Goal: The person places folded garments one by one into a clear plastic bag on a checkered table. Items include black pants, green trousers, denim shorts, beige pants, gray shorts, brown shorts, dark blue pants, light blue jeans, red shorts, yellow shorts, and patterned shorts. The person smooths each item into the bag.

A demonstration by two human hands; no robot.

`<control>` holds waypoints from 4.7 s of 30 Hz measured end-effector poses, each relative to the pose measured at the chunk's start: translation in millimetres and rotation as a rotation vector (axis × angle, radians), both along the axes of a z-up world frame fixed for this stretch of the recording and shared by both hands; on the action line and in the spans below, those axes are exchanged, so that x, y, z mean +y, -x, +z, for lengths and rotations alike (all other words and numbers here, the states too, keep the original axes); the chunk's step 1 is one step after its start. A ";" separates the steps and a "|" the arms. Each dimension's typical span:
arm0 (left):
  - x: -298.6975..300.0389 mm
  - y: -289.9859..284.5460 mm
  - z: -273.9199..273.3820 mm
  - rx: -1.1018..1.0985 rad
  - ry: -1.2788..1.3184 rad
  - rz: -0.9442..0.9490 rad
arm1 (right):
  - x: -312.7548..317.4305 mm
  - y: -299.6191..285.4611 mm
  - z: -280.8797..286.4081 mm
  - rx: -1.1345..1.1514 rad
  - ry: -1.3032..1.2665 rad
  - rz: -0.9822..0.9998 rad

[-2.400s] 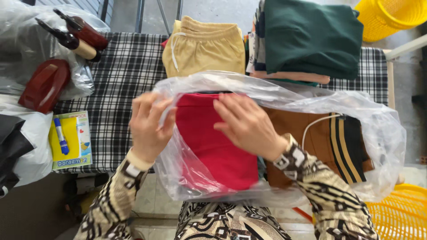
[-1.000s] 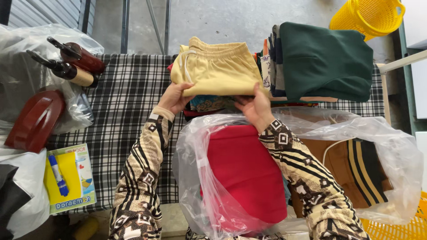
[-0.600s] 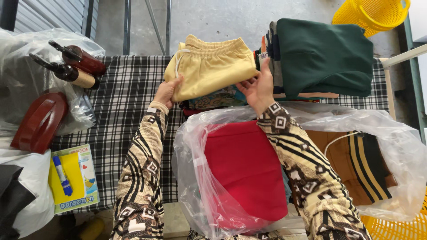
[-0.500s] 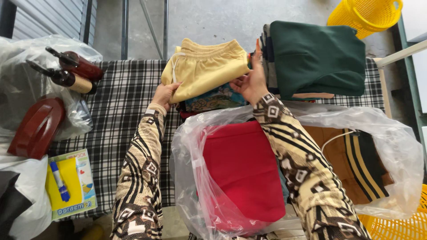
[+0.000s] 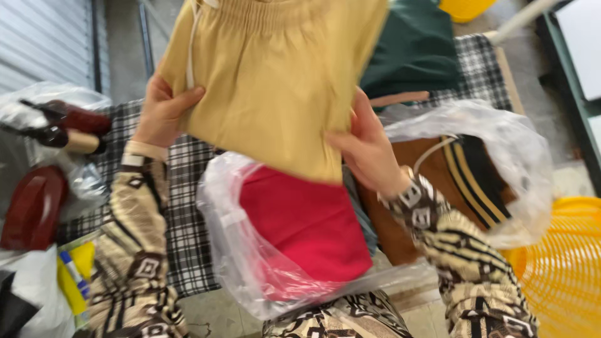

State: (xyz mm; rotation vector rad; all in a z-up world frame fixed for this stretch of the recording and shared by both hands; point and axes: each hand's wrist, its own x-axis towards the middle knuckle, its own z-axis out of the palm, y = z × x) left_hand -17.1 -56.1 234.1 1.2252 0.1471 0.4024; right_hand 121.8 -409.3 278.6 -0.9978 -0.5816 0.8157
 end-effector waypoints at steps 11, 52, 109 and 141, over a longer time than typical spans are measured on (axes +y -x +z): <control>-227.8 -138.9 81.7 0.178 -0.855 -0.939 | -295.1 65.5 -55.4 0.404 0.313 -0.764; -467.0 -146.1 -43.2 -0.262 -1.470 -0.651 | -355.9 1.3 -38.3 -1.675 1.201 -0.223; -248.7 6.5 34.6 0.724 -1.858 0.476 | -227.4 -80.5 61.9 -1.818 0.548 0.358; -2.8 -18.4 -279.8 0.745 -0.293 0.527 | 169.4 -101.7 -233.2 -1.170 1.399 0.114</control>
